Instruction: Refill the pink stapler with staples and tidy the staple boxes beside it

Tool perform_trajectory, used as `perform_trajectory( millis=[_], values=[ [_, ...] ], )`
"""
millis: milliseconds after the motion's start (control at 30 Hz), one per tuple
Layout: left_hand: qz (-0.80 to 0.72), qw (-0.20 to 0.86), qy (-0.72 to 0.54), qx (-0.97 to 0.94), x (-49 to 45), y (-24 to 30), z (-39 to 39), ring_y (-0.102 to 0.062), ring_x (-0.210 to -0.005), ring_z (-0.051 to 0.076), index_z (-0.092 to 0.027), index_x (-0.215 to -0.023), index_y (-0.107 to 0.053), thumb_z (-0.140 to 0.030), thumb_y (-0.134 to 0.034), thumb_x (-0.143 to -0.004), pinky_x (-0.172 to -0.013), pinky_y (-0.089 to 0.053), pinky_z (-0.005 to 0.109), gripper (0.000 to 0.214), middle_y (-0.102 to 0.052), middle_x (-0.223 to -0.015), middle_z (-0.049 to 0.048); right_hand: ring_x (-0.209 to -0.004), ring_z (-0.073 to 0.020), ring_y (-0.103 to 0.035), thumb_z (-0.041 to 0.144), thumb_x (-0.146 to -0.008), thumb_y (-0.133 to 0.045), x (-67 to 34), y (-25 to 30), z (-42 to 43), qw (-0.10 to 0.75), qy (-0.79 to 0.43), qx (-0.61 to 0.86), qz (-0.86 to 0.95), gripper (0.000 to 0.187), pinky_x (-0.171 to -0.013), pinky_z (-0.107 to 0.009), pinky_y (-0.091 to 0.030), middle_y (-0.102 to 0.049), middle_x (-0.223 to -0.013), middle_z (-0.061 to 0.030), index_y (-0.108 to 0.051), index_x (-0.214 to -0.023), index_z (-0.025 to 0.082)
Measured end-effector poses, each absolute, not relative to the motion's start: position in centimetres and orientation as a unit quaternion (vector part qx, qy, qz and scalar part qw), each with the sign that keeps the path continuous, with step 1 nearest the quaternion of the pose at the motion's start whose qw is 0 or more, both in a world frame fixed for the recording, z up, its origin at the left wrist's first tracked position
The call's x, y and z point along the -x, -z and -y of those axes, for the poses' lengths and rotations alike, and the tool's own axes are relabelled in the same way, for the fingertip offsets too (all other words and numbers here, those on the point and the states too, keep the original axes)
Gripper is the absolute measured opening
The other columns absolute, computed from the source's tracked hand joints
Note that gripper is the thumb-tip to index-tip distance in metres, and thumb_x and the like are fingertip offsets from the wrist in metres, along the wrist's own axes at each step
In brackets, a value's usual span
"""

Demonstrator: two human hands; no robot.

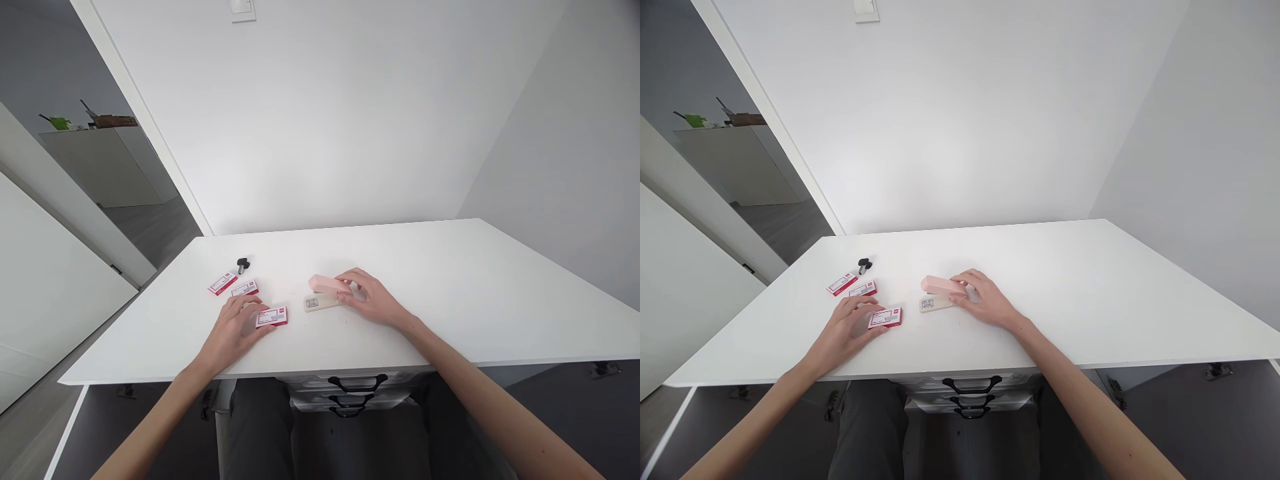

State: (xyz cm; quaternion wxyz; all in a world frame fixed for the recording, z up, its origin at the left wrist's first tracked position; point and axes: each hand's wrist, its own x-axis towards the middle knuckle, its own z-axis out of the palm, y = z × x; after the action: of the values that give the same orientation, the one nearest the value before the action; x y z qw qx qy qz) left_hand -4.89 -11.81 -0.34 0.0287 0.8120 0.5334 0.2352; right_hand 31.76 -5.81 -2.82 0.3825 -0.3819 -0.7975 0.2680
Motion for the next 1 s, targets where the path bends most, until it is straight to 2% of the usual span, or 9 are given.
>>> perform_trajectory(
  millis=[100,267,400,633,733,833,1000],
  values=[
    [-0.534,0.038,-0.255,-0.805,2.8,0.2,11.4,-0.055,-0.129,0.032,-0.029,-0.122,-0.069,-0.059,-0.067,-0.091,-0.109,-0.047,0.05,0.044,-0.065,-0.132,0.0088,-0.108,-0.0245,-0.063,0.042,-0.099,-0.061,-31.7,2.9,5.7,0.38,-0.267,0.382,0.799,0.027,-0.089,-0.039,-0.049,-0.07,-0.116,-0.0066,-0.068,-0.121,0.027],
    [-0.51,0.082,-0.316,-0.796,-2.2,0.2,9.8,-0.059,-0.121,0.03,-0.029,-0.124,-0.07,-0.055,-0.059,-0.098,-0.104,-0.05,0.049,0.038,-0.067,-0.127,0.0085,-0.103,-0.0244,-0.063,0.045,-0.101,-0.058,-31.8,3.0,5.7,0.373,-0.271,0.387,0.799,0.027,-0.083,-0.037,-0.048,-0.071,-0.113,-0.0071,-0.068,-0.118,0.026],
    [-0.495,0.109,-0.342,-0.791,-5.7,0.2,8.5,-0.06,-0.118,0.031,-0.028,-0.117,-0.073,-0.052,-0.061,-0.097,-0.099,-0.052,0.047,0.033,-0.071,-0.121,0.0079,-0.101,-0.0238,-0.063,0.045,-0.1,-0.058,-31.8,2.9,5.8,0.375,-0.275,0.383,0.798,0.028,-0.08,-0.036,-0.048,-0.071,-0.112,-0.0068,-0.067,-0.118,0.026],
    [-0.461,0.144,-0.369,-0.794,-8.7,0.4,7.7,-0.064,-0.097,0.026,-0.025,-0.092,-0.069,-0.051,-0.064,-0.096,-0.091,-0.051,0.042,0.027,-0.075,-0.098,0.0047,-0.098,-0.0252,-0.062,0.048,-0.097,-0.063,-31.7,3.1,5.7,0.379,-0.28,0.39,0.791,0.033,-0.085,-0.038,-0.048,-0.07,-0.111,-0.0076,-0.065,-0.122,0.025],
    [-0.459,0.149,-0.374,-0.792,-9.0,0.7,7.5,-0.064,-0.096,0.025,-0.025,-0.091,-0.068,-0.052,-0.064,-0.097,-0.089,-0.05,0.041,0.028,-0.075,-0.096,0.0047,-0.096,-0.0254,-0.06,0.05,-0.098,-0.06,-31.7,3.2,5.7,0.373,-0.276,0.4,0.79,0.031,-0.087,-0.039,-0.047,-0.069,-0.104,-0.0066,-0.064,-0.116,0.025],
    [-0.46,0.152,-0.376,-0.79,-9.0,1.0,7.4,-0.064,-0.094,0.025,-0.025,-0.091,-0.068,-0.051,-0.063,-0.097,-0.088,-0.05,0.041,0.027,-0.074,-0.096,0.004,-0.087,-0.023,-0.059,0.05,-0.101,-0.056,-31.7,3.0,5.7,0.361,-0.302,0.395,0.789,0.029,-0.08,-0.036,-0.046,-0.068,-0.099,-0.0049,-0.061,-0.112,0.023],
    [-0.467,0.144,-0.375,-0.788,-9.1,1.4,7.1,-0.064,-0.094,0.024,-0.025,-0.091,-0.068,-0.049,-0.065,-0.096,-0.09,-0.05,0.041,0.024,-0.075,-0.097,0.0034,-0.088,-0.0205,-0.06,0.046,-0.103,-0.053,-31.8,2.8,5.8,0.367,-0.348,0.385,0.771,0.028,-0.075,-0.031,-0.045,-0.069,-0.107,-0.0044,-0.057,-0.118,0.023]
  ],
)
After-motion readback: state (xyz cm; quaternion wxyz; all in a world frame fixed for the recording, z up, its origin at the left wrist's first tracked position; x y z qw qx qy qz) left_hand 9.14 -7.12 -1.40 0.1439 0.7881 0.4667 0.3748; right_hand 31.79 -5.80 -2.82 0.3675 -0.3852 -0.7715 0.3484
